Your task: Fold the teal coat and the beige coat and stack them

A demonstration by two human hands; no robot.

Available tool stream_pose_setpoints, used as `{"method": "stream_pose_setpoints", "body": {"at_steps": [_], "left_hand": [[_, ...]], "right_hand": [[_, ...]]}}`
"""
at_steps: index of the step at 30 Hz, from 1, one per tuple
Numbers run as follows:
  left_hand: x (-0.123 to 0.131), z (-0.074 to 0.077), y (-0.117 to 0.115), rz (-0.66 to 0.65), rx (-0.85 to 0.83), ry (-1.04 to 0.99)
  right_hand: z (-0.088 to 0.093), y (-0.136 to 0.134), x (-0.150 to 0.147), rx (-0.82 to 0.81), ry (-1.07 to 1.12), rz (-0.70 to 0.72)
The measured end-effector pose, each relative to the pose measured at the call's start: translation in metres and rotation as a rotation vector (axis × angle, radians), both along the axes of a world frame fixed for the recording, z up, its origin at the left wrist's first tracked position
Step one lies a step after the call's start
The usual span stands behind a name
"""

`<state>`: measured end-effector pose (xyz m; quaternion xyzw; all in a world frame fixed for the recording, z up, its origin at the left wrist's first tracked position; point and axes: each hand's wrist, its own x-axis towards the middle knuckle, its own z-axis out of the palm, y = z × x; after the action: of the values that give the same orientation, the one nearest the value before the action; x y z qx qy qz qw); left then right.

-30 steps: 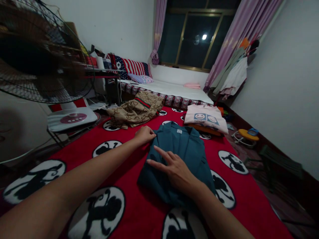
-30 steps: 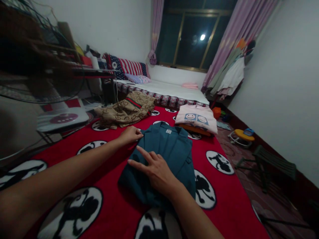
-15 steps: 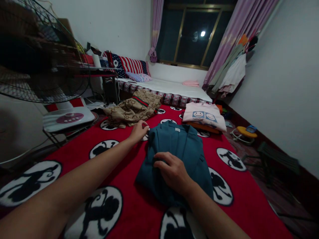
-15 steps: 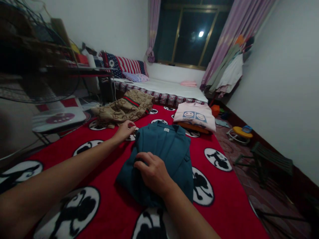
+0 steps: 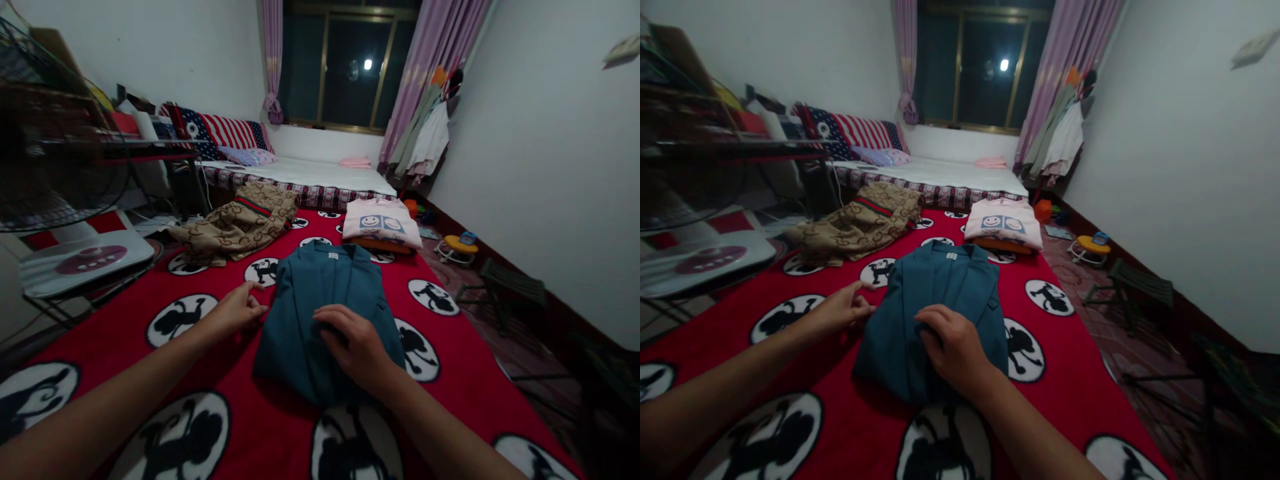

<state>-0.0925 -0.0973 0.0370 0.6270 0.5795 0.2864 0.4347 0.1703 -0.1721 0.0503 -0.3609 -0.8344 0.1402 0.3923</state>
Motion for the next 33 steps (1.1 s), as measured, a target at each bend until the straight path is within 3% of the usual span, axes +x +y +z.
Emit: {"method": "stream_pose_setpoints", "body": {"at_steps": [4,7,11,13,18,22,27,33], "left_hand": [[-0.007,0.002,0.006,0.082,-0.023,-0.038],[0.002,0.010,0.007,0.062,0.118,0.014],[0.020,0.022,0.014,0.050,0.442,0.213],[0.026,0.025,0.026,0.090,0.494,0.242],[0.035,0.026,0.068,0.163,0.195,0.010],[0.043,0.029,0.088,0.120,0.117,-0.083],[0.043,0.024,0.100,0.074,0.130,-0.192],[0.031,-0.008,0.109,0.134,0.216,-0.113]], "right_hand": [[0.002,0.005,0.057,0.036,-0.003,-0.409],[0.002,0.015,0.082,0.056,-0.056,-0.546],[0.005,0.010,0.063,0.064,-0.088,-0.390],[0.008,0.000,0.039,0.060,-0.119,-0.271],[0.011,-0.026,-0.023,0.100,-0.291,0.016],[0.008,-0.030,-0.054,0.035,-0.473,0.027],[0.013,-0.026,-0.062,-0.053,-0.481,0.075],[0.035,-0.001,-0.056,-0.120,-0.309,0.167]]}}
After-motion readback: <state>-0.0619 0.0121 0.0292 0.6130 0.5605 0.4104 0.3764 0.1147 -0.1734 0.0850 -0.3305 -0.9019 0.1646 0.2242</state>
